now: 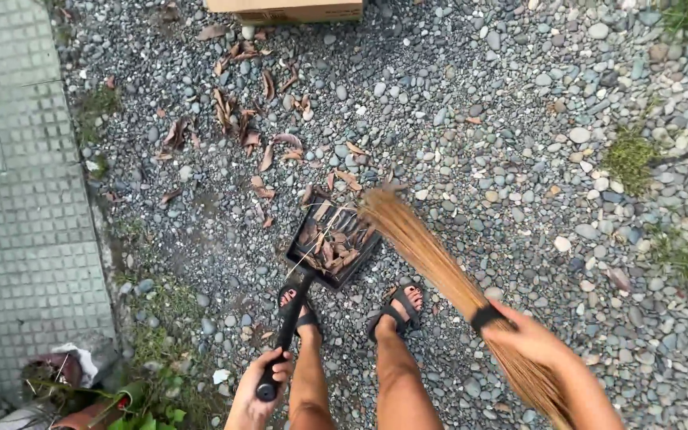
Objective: Sweeping dry leaves into a dustpan and emptying them into a cardboard box.
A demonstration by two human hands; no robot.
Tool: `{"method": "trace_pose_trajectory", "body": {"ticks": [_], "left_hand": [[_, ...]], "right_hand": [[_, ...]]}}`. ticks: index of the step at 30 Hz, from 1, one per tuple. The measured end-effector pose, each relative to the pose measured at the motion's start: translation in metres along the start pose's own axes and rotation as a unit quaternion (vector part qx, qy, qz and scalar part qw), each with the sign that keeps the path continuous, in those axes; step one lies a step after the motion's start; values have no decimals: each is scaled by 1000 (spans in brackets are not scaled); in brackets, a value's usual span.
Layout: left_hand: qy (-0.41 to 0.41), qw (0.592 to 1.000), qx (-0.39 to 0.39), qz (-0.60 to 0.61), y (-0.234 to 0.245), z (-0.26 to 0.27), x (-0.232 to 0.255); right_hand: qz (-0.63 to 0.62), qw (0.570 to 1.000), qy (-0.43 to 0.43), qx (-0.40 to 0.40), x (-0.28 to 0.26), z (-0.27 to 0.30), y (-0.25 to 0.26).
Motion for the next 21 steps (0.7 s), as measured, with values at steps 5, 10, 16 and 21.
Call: {"method": "trace_pose_trajectory", "body": {"ticks": [5,10,16,21], "left_hand": [[-6,1000,-11,8,-7,2,5],[-21,999,-1,24,-36,24,10],[22,999,-38,22,-13,15,38],[-6,999,13,-29,-7,35,59]], "right_hand": [[21,995,95,26,-56,15,60],[17,992,115,50,-129,-113,83],[66,993,102,-7,-96,-137,-18],[93,991,84,-52,-89,-25,-42]]}}
Point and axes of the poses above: each hand's wrist, its own z-axis away from the middle knuckle, its own y-axis out of the back of the hand, x = y × z, the point moved 9 cm from there along -z, towards the middle knuckle, and after that the axes turned 7 degrees about y, right-handed, at the moved point
